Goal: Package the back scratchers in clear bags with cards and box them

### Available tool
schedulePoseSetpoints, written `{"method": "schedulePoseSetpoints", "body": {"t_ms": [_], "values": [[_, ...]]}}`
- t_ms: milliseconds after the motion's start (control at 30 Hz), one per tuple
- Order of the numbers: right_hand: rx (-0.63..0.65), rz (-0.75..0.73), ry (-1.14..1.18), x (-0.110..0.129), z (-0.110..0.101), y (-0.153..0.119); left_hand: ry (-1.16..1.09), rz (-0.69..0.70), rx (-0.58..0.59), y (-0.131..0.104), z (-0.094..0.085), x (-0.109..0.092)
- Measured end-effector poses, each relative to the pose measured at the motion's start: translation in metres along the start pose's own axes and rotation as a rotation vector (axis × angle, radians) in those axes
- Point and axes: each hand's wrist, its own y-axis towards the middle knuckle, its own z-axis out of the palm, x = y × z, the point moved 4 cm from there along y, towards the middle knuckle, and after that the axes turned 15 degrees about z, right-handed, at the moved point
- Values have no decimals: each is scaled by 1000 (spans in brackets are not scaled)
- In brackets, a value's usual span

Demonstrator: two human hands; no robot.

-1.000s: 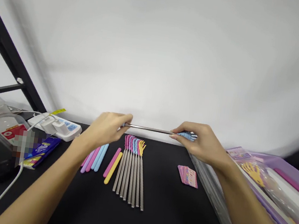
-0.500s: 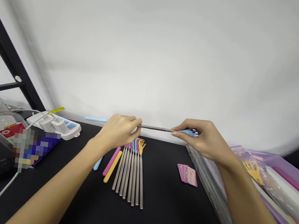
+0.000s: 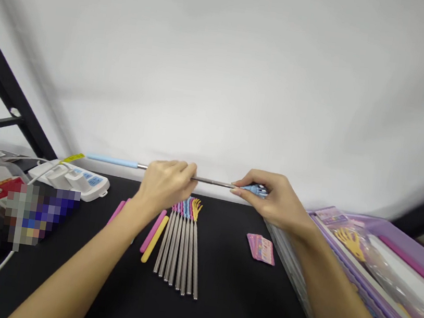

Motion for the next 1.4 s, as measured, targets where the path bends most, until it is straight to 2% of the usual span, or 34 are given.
{"method": "schedulePoseSetpoints", "body": {"t_ms": [133, 200, 233, 300, 433, 533, 600, 700, 867, 1000, 1100, 1200, 1267, 1400], "values": [[-87, 42, -8, -11, -26, -3, 109, -181, -90, -22, -5, 49], [-113, 79, -14, -17, -35, -5, 160, -287, -135, -30, -11, 64], [-113, 90, -14, -20, -37, -5, 160, -305, -146, -30, -13, 66], [-100, 90, -10, -22, -35, -5, 119, -261, -148, -24, -15, 56], [-85, 57, 10, -15, -19, -3, -9, -89, -124, 0, -15, 11], [-48, 41, 30, -8, -10, -3, -45, -64, -106, 8, -12, -6], [-13, 48, 44, -7, -8, -3, -24, -72, -94, 7, -10, -3], [32, 65, 44, -9, -12, -4, 22, -79, -77, -2, -6, 14], [-14, 134, 11, -23, -27, -6, 104, -203, -143, -22, 1, 47], [12, 190, -12, -33, -33, -8, 158, -221, -191, -27, 3, 53], [6, 178, -9, -33, -35, -7, 175, -233, -226, -23, 1, 49], [12, 137, 6, -24, -25, -5, 149, -229, -218, -15, 1, 34], [41, 86, 31, -14, -9, -3, 92, -157, -202, -6, 3, 14], [91, 13, 91, -2, 20, 2, -5, 75, -164, 12, 5, -30]]}}
